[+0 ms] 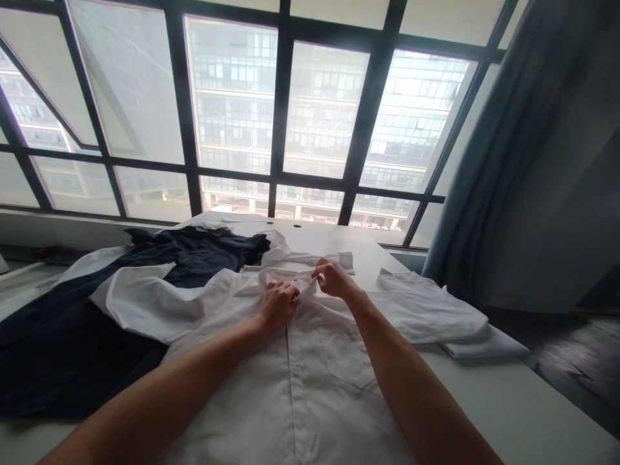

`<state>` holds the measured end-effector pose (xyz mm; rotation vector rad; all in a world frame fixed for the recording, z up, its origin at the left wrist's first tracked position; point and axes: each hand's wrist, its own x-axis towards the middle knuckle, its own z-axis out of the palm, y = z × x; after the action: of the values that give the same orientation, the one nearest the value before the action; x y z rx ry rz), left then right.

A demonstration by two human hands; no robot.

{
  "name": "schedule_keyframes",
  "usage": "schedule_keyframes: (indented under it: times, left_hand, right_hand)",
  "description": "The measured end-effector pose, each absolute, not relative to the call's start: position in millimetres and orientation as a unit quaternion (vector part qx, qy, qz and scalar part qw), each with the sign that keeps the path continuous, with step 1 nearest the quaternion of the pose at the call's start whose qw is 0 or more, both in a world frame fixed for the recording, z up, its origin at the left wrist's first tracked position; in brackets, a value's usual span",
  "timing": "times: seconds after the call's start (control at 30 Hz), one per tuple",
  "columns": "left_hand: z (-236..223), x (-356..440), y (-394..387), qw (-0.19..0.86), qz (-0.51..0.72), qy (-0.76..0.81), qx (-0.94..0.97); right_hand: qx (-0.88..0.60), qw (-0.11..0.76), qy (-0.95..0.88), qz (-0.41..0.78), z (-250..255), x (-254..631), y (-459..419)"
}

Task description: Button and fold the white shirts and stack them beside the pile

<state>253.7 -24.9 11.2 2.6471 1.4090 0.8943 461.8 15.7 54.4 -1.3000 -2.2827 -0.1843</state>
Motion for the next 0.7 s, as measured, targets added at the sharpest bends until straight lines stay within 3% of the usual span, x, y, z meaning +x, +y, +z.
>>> schedule_keyframes:
  times: [0.2,0.47,0.57,0.7]
  left_hand:
    - [12.6,252.0,-26.0,-0.033,0.288,0.441,0.849]
    - [10.2,251.0,-23.0,-0.035,0.318,0.404,0.857]
    - [8.9,248.8,-23.0,-0.03,0.321,0.402,0.857]
    - [9.0,247.1,-24.1,-0.02,0.321,0.399,0.859]
  right_hand:
    - [-0.518,0.22,-0.816,-0.13,63.4,457.0,8.4]
    - [-0.541,0.23,-0.802,-0.104,58.1,466.1,9.2]
    - [-0.518,0.255,-0.815,-0.034,55.3,472.9,16.3]
    - [-0.458,0.287,-0.829,0.143,53.1,482.4,26.3]
